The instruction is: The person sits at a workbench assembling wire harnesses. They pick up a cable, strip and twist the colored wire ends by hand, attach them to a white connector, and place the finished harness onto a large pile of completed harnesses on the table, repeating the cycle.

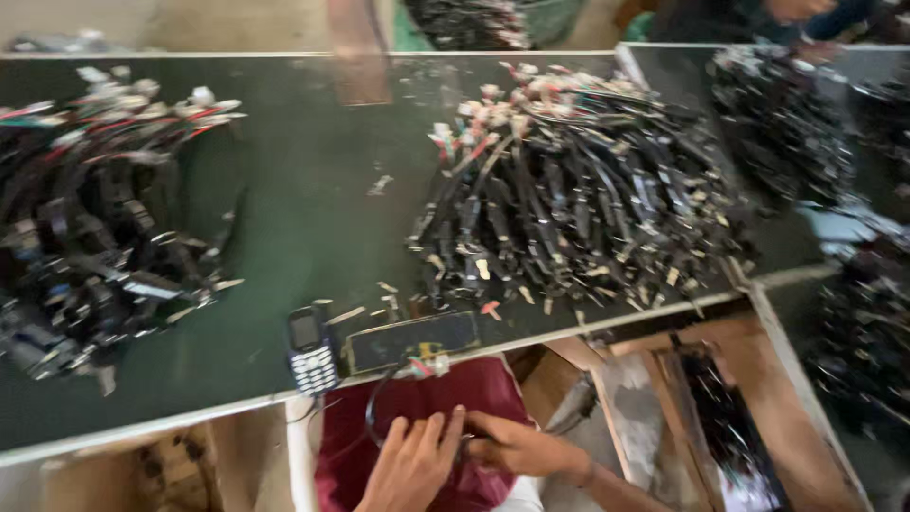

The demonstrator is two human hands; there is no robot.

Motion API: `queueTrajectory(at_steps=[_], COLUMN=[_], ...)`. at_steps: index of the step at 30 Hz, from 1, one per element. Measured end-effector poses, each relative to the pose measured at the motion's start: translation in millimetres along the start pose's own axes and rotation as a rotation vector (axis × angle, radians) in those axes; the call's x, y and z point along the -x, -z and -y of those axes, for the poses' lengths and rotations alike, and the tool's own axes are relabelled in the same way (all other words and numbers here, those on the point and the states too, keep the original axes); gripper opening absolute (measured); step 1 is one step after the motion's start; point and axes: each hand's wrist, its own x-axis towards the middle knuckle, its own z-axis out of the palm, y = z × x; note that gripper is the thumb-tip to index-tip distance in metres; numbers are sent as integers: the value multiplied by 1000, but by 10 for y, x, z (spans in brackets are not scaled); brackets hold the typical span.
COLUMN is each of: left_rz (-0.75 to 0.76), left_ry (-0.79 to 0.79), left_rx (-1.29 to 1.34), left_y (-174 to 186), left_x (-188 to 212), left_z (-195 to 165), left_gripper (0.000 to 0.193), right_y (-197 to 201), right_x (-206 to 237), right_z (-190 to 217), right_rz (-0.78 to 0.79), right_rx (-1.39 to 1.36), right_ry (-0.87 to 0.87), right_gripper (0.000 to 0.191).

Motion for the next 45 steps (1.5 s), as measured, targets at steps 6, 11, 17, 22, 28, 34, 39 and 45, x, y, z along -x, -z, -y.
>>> queueTrajectory(at_steps=[6, 11, 17, 22, 28, 34, 39, 45], left_rz=[235, 107, 146, 182, 20, -185, -60, -58], left_ry=[95, 131, 130, 259, 435, 380, 511, 456], left_rx=[469, 600, 595, 756, 954, 1045, 1007, 982], left_y=[89, 194, 365, 458, 628, 533, 473, 509], left_x=[-22, -90, -176, -273, -276, -337, -293, -336], left_z=[102, 133, 149, 168, 201, 49, 53, 77], left_gripper=[30, 29, 25, 23, 26, 39, 31, 37], right_y=[139, 103, 0, 364, 1073, -62, -153, 109], right_x=[17, 34, -10, 25, 229, -516, -549, -520], right_z=[-12, -15, -233, 7, 961, 707, 445, 860], right_rz=[79, -48, 25, -26, -721, -870, -843, -513], right_rx=[610, 716, 403, 930, 32, -206, -633, -400], right_ry=[-3, 99, -144, 292, 250, 58, 300, 277], right_gripper=[27, 20, 24, 17, 38, 17, 13, 10])
